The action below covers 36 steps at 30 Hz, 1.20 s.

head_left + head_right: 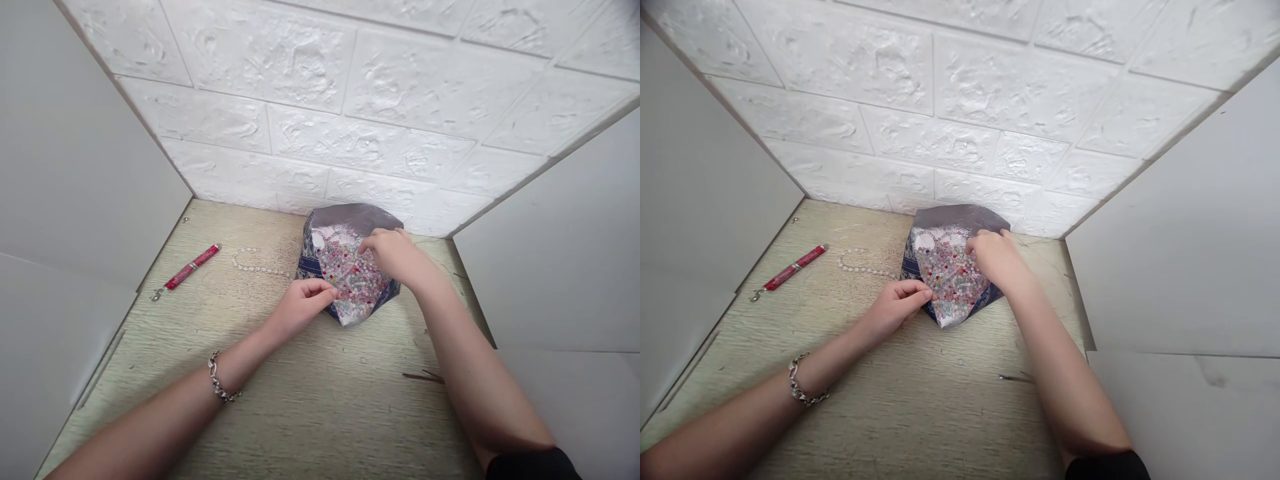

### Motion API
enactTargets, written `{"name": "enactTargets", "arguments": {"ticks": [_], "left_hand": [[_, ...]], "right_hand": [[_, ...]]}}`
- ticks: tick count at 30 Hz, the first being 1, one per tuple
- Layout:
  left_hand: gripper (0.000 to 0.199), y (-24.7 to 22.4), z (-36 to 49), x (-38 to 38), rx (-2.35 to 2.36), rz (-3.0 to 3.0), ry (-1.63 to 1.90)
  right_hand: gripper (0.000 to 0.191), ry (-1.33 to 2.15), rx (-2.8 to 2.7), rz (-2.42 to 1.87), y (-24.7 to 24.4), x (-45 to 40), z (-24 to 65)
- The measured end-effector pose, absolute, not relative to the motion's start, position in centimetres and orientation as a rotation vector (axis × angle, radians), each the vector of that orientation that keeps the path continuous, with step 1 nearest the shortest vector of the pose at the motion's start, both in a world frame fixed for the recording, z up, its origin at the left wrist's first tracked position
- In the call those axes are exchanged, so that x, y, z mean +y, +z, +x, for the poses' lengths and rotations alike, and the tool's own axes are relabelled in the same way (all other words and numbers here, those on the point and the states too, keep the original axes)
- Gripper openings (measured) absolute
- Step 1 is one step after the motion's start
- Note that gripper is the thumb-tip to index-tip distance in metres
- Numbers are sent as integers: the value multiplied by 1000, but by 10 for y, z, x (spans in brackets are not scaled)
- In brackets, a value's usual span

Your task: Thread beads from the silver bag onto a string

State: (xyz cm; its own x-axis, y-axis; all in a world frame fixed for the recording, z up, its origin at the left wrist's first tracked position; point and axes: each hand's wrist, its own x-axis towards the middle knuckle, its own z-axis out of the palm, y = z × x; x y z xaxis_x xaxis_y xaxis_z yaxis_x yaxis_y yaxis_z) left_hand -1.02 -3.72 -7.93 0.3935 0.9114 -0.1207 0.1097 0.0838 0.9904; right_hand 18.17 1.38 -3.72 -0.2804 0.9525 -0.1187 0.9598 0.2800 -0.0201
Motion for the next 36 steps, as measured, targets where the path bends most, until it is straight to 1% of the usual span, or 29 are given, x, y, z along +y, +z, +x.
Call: {"name": "enactTargets", "arguments": {"ticks": [2, 5, 8, 11, 18, 21, 28, 36], "left_hand": [[21, -83, -11, -37, 1092, 1470, 861], [19, -87, -15, -36, 1170, 1812, 951], [15, -88, -18, -35, 1097, 2158, 1032], [14, -87, -20, -33, 1091, 2301, 1023], [13, -84, -19, -37, 1164, 2305, 1020], [11, -84, -19, -38, 1188, 2263, 1040], [11, -84, -18, -38, 1183, 2234, 1027], [13, -89, -17, -38, 1135, 2285, 963]], "right_hand": [[46, -144, 2519, 1795, -42, 14, 178], [55, -206, 2552, 1720, -49, 15, 170], [52, -232, 2509, 1700, -50, 14, 166], [47, -213, 2437, 1742, -45, 13, 167], [60, -412, 2588, 1550, -46, 7, 156], [57, -435, 2605, 1501, -48, 4, 151], [47, -334, 2482, 1606, -41, 3, 155], [44, -331, 2635, 1600, -49, 7, 156]]}}
